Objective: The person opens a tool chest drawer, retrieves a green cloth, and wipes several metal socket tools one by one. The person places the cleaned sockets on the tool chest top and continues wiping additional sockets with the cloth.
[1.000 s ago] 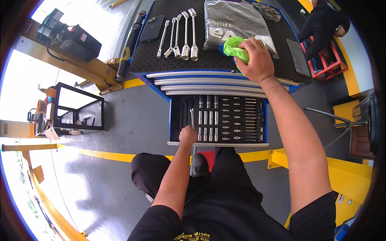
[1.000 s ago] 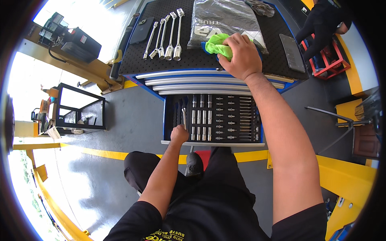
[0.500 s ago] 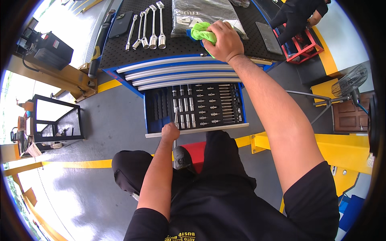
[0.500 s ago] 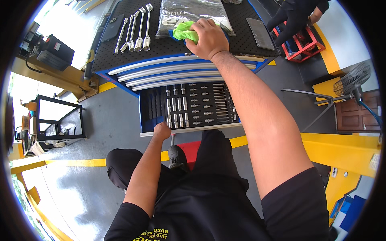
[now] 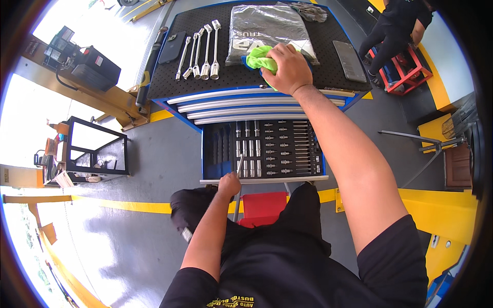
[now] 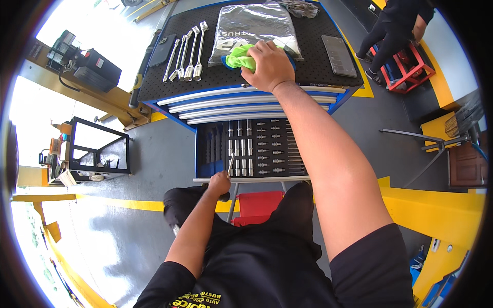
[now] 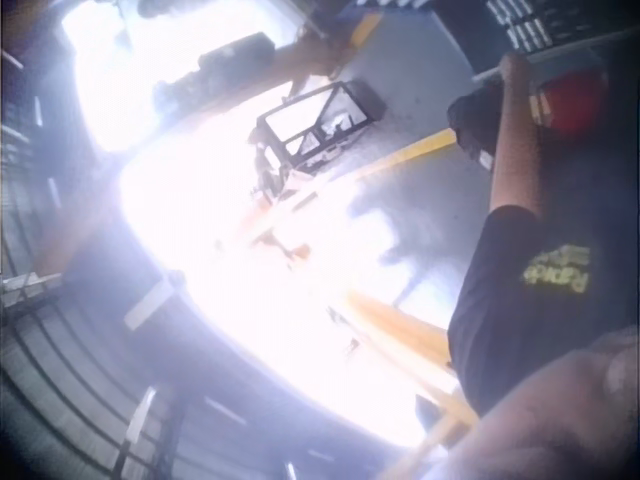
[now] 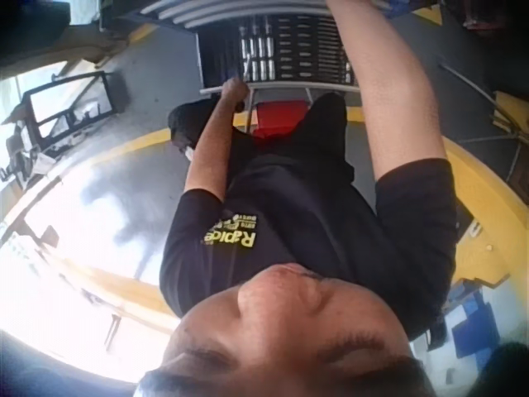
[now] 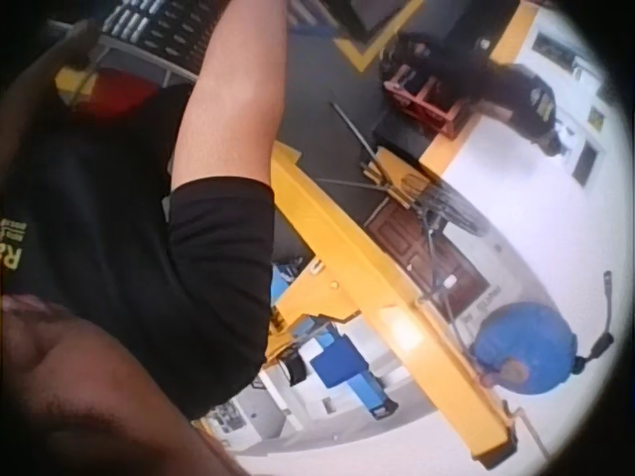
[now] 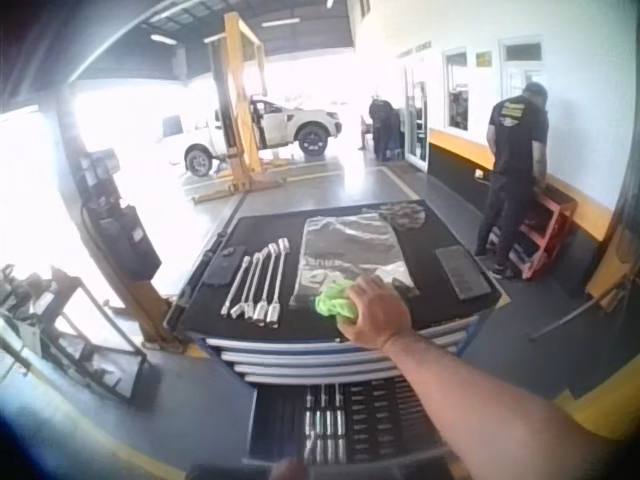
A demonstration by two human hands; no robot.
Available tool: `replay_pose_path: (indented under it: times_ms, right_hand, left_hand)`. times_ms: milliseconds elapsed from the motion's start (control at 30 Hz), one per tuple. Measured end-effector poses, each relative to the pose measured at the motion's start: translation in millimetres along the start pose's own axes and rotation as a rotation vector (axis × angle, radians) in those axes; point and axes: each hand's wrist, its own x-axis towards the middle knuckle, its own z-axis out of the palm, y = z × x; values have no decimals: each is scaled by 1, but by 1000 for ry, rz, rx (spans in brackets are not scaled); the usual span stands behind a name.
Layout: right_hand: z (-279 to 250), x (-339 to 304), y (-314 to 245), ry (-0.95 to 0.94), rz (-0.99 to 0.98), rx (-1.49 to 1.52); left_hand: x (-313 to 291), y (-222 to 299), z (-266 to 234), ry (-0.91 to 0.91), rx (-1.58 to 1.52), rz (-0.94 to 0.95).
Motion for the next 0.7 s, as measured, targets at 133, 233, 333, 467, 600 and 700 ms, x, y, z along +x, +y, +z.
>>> replay_pose_path:
  times_ms: [133,233,333,467,600,700]
  right_hand:
    - [2,0,0,-2,-4,20]
    - [4,-1,1,20,-15,46]
    - [4,1,1,60,-35,88]
    - [0,2,4,31,-43,98]
    - [6,4,1,45,-48,99]
    - [9,6,-1,53,-69,97]
  left_hand:
    - [-16,-9,2,1,-15,8]
    - [-24,-12,-7,-36,-110,-22]
    - [-21,-23,-15,-63,-296,-110]
    - [10,-54,-32,118,-371,-239]
    - [50,-62,-66,202,-270,-396]
    - [80,-72,-80,217,-181,-429]
